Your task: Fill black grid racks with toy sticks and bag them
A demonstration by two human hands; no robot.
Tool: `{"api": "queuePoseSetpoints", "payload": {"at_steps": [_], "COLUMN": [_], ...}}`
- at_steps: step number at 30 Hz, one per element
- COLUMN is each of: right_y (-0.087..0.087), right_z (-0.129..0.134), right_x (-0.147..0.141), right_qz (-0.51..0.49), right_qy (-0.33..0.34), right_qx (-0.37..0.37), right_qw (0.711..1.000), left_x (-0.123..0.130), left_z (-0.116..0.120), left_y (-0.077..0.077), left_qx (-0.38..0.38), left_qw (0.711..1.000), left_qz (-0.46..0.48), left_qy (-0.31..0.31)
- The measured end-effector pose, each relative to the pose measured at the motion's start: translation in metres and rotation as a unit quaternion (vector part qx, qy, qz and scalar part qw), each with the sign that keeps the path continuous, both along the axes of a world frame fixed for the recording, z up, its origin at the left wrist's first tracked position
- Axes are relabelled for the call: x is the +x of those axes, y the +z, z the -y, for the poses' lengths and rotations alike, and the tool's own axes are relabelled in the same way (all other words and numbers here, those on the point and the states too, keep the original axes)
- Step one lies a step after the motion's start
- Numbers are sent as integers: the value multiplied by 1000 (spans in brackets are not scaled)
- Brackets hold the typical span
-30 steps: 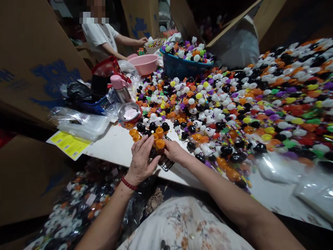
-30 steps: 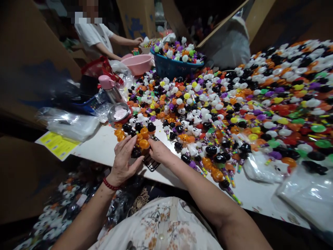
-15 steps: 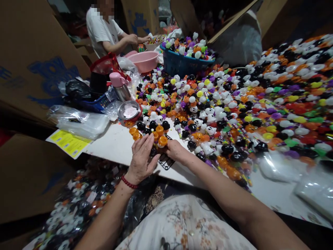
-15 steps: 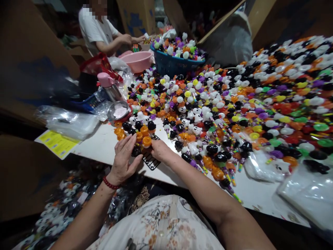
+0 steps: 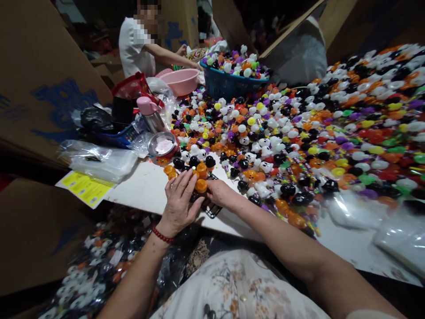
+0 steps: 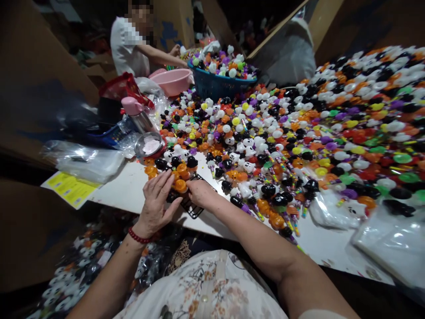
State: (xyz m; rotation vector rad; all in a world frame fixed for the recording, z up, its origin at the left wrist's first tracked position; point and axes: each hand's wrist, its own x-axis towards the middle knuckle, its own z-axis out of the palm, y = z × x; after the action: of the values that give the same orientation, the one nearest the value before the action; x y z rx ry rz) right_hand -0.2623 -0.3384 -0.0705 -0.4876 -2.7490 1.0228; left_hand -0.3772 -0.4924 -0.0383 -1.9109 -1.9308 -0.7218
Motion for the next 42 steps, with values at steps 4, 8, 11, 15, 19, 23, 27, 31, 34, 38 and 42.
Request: {"api": "queuePoseSetpoints", "payload": {"at_steps": [4,8,11,15,19,23,27,31,34,38,42], "right_y": [1,-4,0,19,34,33,27,18,14,23,39], "right_z": [4,5,5,-9,-39,-61,-71,-74,-70,-54,-35], "right_x": [-7,-9,14,79,131,139,132,135,138,134,117], "right_qz": [20,8,-42,-49,80,167,180,143,62,-47,-107], "right_qy": [-7,-17,-23,-133,-267,-269,-264,-267,-254,-205,-121], "right_qx": [23,3,-16,115,309,363,369,391,398,317,197], "right_qw": [1000,1000,999,983,909,876,873,869,879,925,967], "left_x": [-1,0,2,1,1,2,4,2,-2,-4,-5], "left_z": [-4,-11,-13,-10,-9,-12,-11,-6,-3,-3,-7], "left_y": [2,0,-1,-1,1,4,7,8,8,8,12], "left_qx": [-22,-14,-6,0,21,38,21,12,20,31,24], "left_qw": [999,997,998,998,999,998,999,1000,1000,999,998], "left_qz": [-44,-64,-60,-55,-42,-35,-32,-10,19,44,40], "left_qy": [-22,-32,-26,-17,-15,-18,-16,-8,0,-7,-37]}}
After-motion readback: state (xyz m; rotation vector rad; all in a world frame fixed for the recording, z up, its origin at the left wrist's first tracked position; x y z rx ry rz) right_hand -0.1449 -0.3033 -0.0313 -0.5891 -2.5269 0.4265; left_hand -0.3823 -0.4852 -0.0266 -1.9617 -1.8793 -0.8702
